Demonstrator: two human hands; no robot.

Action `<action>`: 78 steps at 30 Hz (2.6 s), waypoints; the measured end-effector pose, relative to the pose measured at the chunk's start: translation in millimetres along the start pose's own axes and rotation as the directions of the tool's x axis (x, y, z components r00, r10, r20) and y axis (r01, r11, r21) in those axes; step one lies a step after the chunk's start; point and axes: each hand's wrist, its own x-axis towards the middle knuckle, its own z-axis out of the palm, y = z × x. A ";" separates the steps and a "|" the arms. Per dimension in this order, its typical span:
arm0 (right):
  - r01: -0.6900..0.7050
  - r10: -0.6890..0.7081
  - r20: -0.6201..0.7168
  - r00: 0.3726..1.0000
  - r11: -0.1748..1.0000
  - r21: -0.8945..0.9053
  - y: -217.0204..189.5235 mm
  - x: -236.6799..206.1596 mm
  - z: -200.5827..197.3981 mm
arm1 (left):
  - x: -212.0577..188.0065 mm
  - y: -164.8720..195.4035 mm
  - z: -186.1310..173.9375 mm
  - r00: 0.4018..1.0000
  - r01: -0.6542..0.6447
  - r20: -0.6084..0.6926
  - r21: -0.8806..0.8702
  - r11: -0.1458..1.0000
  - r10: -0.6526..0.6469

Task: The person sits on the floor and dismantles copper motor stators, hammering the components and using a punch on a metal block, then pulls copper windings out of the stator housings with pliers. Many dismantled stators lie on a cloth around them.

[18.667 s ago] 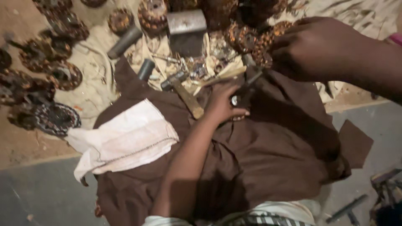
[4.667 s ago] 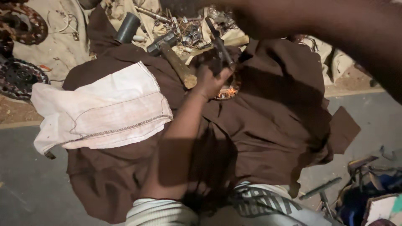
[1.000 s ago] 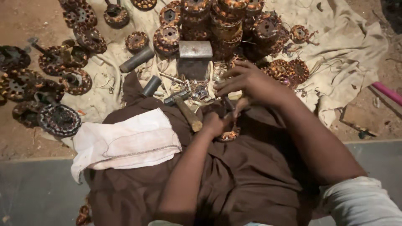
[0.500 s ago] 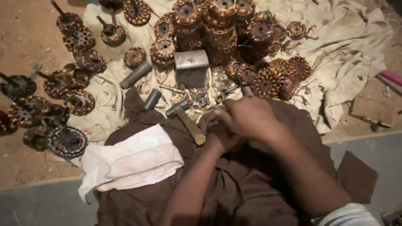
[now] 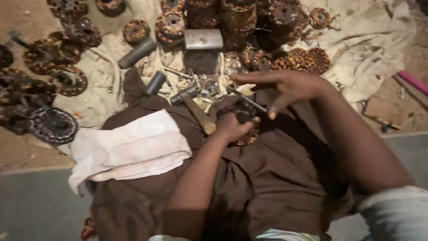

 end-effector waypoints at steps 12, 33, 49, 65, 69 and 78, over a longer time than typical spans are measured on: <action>0.131 -0.099 -0.093 0.991 0.881 0.454 35.6 21.6 39.9 | -6.8 5.8 -4.4 0.947 -0.251 -0.207 0.006 0.968 0.247; 0.074 0.235 -0.961 0.145 0.966 0.247 3.5 28.8 143.1 | -12.2 -11.1 11.3 0.956 -0.167 -0.239 0.026 0.986 0.168; 0.237 0.115 -0.632 0.767 0.864 0.445 9.4 8.6 98.0 | -5.1 -16.2 3.0 0.937 -0.163 -0.286 0.145 0.976 0.199; 0.220 0.105 -0.353 0.930 0.611 0.761 39.9 21.2 92.6 | -16.2 -1.5 -9.3 0.875 -0.251 -0.380 0.174 0.952 0.300; 0.220 0.111 -0.356 0.928 0.607 0.763 32.4 24.6 93.7 | -13.1 -4.9 -10.9 0.941 -0.211 -0.249 0.098 0.973 0.229; 0.310 0.169 -0.536 0.827 0.658 0.686 36.3 33.5 108.9 | -16.3 7.1 -17.7 0.954 -0.143 -0.254 0.075 0.987 0.158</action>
